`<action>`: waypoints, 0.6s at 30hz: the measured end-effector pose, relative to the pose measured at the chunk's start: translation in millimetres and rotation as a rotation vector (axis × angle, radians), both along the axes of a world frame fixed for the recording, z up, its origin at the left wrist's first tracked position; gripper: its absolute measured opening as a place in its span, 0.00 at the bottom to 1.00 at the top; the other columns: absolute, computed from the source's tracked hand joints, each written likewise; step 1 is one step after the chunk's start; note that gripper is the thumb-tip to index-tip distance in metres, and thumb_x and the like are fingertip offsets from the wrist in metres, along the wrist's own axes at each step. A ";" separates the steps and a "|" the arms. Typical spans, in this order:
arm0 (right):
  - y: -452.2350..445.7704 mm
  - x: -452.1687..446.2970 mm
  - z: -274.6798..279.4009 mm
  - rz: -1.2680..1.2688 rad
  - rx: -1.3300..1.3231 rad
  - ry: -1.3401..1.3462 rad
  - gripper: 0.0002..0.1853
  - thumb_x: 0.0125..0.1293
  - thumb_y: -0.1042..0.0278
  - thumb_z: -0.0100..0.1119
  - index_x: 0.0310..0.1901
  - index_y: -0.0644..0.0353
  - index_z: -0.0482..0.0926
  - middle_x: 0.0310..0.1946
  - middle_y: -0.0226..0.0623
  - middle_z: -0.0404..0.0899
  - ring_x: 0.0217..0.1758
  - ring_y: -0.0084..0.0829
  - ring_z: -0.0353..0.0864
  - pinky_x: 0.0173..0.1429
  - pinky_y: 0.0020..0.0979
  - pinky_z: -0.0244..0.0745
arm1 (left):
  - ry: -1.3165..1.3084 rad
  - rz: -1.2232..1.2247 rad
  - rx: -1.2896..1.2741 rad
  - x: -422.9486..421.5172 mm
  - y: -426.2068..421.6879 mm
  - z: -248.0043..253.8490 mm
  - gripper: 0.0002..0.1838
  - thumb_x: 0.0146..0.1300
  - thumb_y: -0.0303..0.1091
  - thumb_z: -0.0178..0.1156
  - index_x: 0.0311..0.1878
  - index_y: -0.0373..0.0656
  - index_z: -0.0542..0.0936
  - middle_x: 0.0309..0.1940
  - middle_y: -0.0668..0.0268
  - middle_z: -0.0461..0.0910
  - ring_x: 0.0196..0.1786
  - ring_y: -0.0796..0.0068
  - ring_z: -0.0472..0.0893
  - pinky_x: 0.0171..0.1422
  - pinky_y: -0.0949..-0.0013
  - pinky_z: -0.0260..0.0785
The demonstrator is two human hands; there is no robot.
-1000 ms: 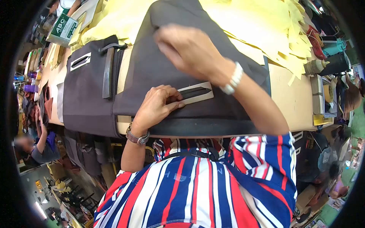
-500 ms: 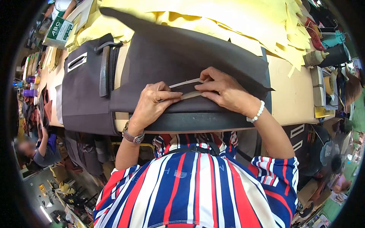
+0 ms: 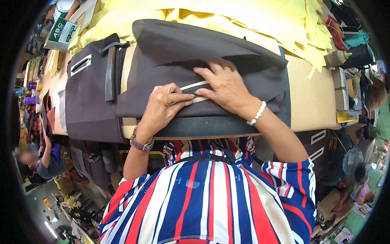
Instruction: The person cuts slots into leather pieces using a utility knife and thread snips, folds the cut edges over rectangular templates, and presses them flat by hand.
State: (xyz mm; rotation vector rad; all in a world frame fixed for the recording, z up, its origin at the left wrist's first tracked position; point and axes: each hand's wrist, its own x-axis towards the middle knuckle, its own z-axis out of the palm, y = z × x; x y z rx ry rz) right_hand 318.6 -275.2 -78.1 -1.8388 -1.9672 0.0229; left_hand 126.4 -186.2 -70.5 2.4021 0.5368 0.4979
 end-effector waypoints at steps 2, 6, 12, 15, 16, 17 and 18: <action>0.3 -2.4 -4.6 -0.007 0.049 -0.009 0.28 0.55 0.49 0.61 0.56 0.51 0.73 0.50 0.44 0.71 0.57 0.46 0.68 0.62 0.40 0.61 | 0.008 0.020 0.017 -3.2 -0.9 3.0 0.07 0.51 0.30 0.65 0.35 0.44 0.84 0.24 0.65 0.75 0.32 0.67 0.74 0.42 0.66 0.60; -15.2 17.7 8.8 -0.130 -0.194 -0.009 0.32 0.56 0.46 0.60 0.60 0.50 0.69 0.51 0.45 0.71 0.56 0.46 0.69 0.63 0.44 0.61 | 0.070 0.078 -0.033 -29.3 4.3 9.1 0.06 0.51 0.31 0.66 0.32 0.42 0.82 0.25 0.67 0.75 0.33 0.68 0.73 0.42 0.67 0.59; -1.6 0.3 1.0 -0.046 -0.082 -0.149 0.34 0.55 0.46 0.61 0.63 0.49 0.66 0.56 0.46 0.68 0.58 0.48 0.69 0.67 0.49 0.56 | 0.077 0.108 -0.046 -33.4 2.9 9.5 0.06 0.51 0.32 0.66 0.32 0.42 0.81 0.27 0.67 0.74 0.35 0.68 0.73 0.43 0.67 0.59; 18.4 -37.8 -1.1 0.069 0.006 -0.141 0.35 0.55 0.48 0.62 0.64 0.48 0.64 0.62 0.46 0.62 0.62 0.51 0.65 0.70 0.53 0.50 | 0.121 0.115 -0.054 -33.9 1.9 11.8 0.06 0.52 0.33 0.65 0.32 0.43 0.81 0.29 0.67 0.74 0.38 0.67 0.73 0.44 0.66 0.59; 20.8 -44.4 -4.1 0.086 0.029 -0.125 0.35 0.55 0.48 0.62 0.64 0.49 0.64 0.63 0.45 0.61 0.62 0.51 0.65 0.69 0.52 0.52 | 0.132 0.122 -0.045 -36.2 2.0 11.0 0.06 0.52 0.33 0.65 0.32 0.43 0.81 0.30 0.67 0.74 0.38 0.67 0.73 0.44 0.66 0.59; 22.4 -47.9 -6.5 0.105 0.054 -0.111 0.36 0.55 0.48 0.62 0.64 0.49 0.64 0.63 0.45 0.61 0.63 0.51 0.65 0.69 0.50 0.54 | 0.140 0.132 -0.034 -38.6 3.1 10.7 0.06 0.52 0.33 0.65 0.32 0.43 0.81 0.30 0.67 0.74 0.38 0.67 0.73 0.44 0.66 0.59; 18.6 -44.1 -5.2 0.071 -0.020 -0.021 0.36 0.56 0.49 0.61 0.65 0.47 0.63 0.63 0.45 0.61 0.63 0.51 0.65 0.69 0.48 0.55 | 0.128 0.147 -0.042 -43.8 4.2 11.2 0.06 0.52 0.32 0.65 0.32 0.42 0.81 0.30 0.67 0.74 0.38 0.67 0.73 0.45 0.66 0.60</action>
